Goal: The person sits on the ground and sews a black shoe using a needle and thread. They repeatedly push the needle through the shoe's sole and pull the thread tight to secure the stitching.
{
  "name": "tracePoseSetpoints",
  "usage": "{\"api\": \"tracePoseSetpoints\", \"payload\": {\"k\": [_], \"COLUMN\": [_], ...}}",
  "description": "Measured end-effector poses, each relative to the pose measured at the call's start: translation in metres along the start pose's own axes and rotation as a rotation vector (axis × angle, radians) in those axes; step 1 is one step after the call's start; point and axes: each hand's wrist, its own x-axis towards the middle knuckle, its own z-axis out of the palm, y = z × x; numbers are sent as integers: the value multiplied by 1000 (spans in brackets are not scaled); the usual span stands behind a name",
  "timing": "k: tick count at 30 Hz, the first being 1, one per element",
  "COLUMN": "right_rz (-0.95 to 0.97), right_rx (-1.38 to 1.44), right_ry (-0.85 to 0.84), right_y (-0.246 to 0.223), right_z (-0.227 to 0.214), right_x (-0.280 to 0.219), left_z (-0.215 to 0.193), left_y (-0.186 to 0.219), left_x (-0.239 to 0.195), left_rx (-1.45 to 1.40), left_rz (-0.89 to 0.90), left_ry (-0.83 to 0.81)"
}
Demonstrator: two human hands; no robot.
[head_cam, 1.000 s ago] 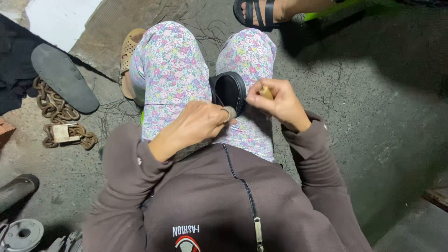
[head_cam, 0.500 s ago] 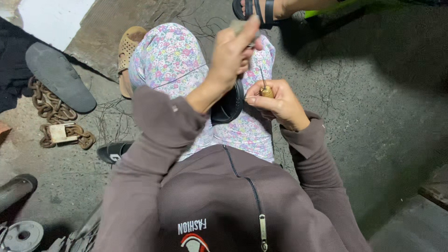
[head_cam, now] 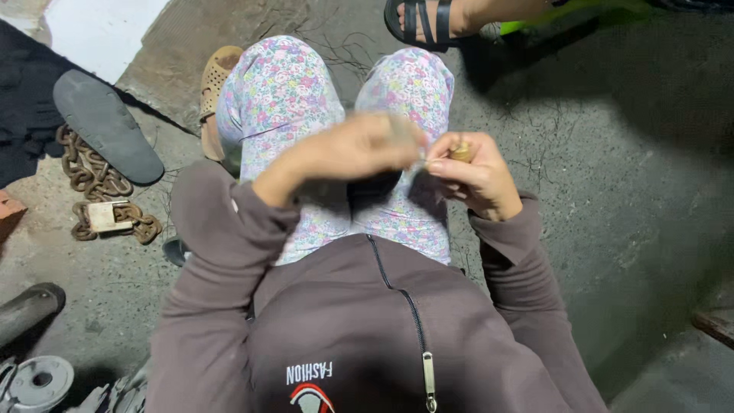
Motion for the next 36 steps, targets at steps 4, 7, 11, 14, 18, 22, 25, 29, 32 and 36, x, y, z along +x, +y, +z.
{"api": "tracePoseSetpoints", "payload": {"k": [4,7,11,14,18,22,25,29,32,36], "right_rz": [-251,-476,-683,-557,-592,-662,-627,-647,-651,-685], "right_rx": [-199,-739,-845,-804,-1284,-1598,-1641,-1647,-1654,-1734], "right_ry": [3,-76,-175,-208,-104,-54,-52,-61,-100,-125], "right_y": [-2,-32,-25,-17,3,15,14,12,10,3], "right_z": [-15,-14,-39,-42,-33,-33,-32,-35,-38,-38], "right_x": [-9,-21,-28,-29,-18,-11,-11,-8,-6,-5], "left_z": [-10,-50,-134,-174,-199,-162,-141,-96,-62,-36], "left_y": [18,14,-28,-62,-136,-56,-23,34,76,57], "left_x": [-18,-65,-154,-225,-318,-272,-253,-203,-144,-89], "left_rx": [69,-478,-1023,-842,889,1108,1142,1406,1435,1058], "left_rz": [388,-335,112,-156,-1020,-1113,-813,-731,-237,79], "left_ry": [-196,657,664,1190,924,930,894,884,740,516]}}
